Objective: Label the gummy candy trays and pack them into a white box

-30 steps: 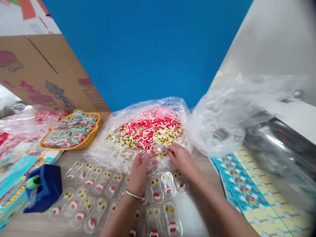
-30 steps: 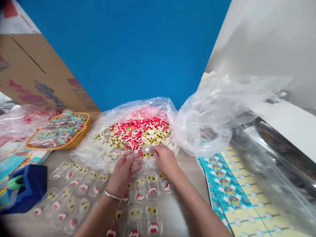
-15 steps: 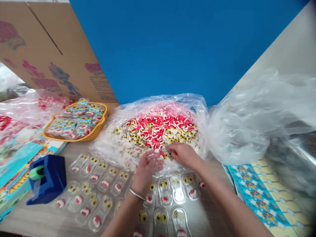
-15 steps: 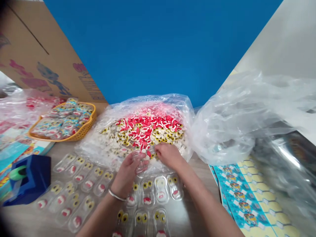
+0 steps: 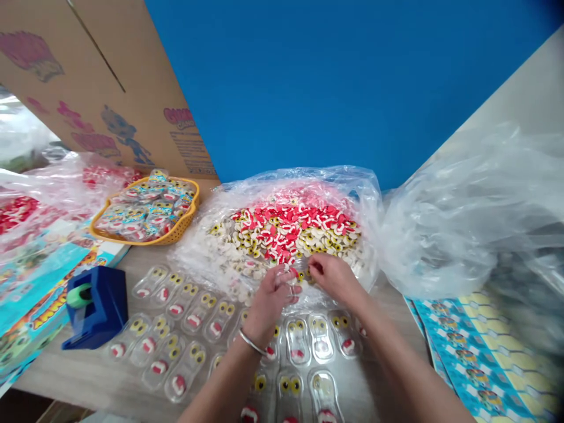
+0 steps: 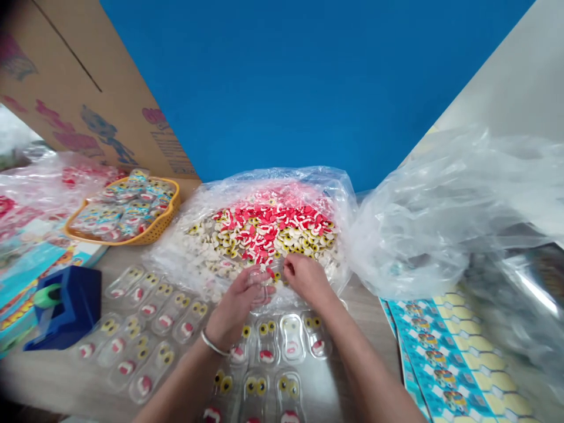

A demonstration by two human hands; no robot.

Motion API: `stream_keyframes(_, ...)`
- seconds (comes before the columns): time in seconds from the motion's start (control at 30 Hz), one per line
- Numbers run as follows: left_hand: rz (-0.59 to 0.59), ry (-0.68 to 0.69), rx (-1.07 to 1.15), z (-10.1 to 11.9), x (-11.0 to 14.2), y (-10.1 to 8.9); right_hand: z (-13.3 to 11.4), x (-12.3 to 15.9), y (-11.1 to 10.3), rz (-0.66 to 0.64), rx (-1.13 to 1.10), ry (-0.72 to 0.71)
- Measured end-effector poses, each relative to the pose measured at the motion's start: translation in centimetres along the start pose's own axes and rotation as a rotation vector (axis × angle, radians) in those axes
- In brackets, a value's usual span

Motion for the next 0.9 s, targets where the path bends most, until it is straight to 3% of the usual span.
stream_keyframes(0.33, 0.002, 0.007, 0.028, 0.0, -0.3, -0.1, -1.6, -0.5, 1.2, -0.038, 0.085, 0.057)
stream_keyframes(0.5, -0.015, -0.012, 0.021, -0.3, -0.7, -0.1, -0.7, -1.0, 1.2, -0.030, -0.003, 0.077)
stream_keyframes(0.63, -0.014, -0.024, 0.016, -0.5, -1.1, -0.2, -0.4, -0.7, 0.6, -0.046, -0.090, 0.033)
stream_keyframes(0.9, -0.010, -0.035, 0.013, -0.4, -1.0, -0.2, -2.2, -0.5, 1.0, -0.119, -0.065, -0.085)
Point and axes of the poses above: each hand's wrist, its own x-axis away from the middle knuckle, its own y-axis out of the palm, z = x × y, the point moved 4 cm from there along -x, towards the middle knuckle, and after that the axes turned 3 degrees about y, right-handed, at the moved point
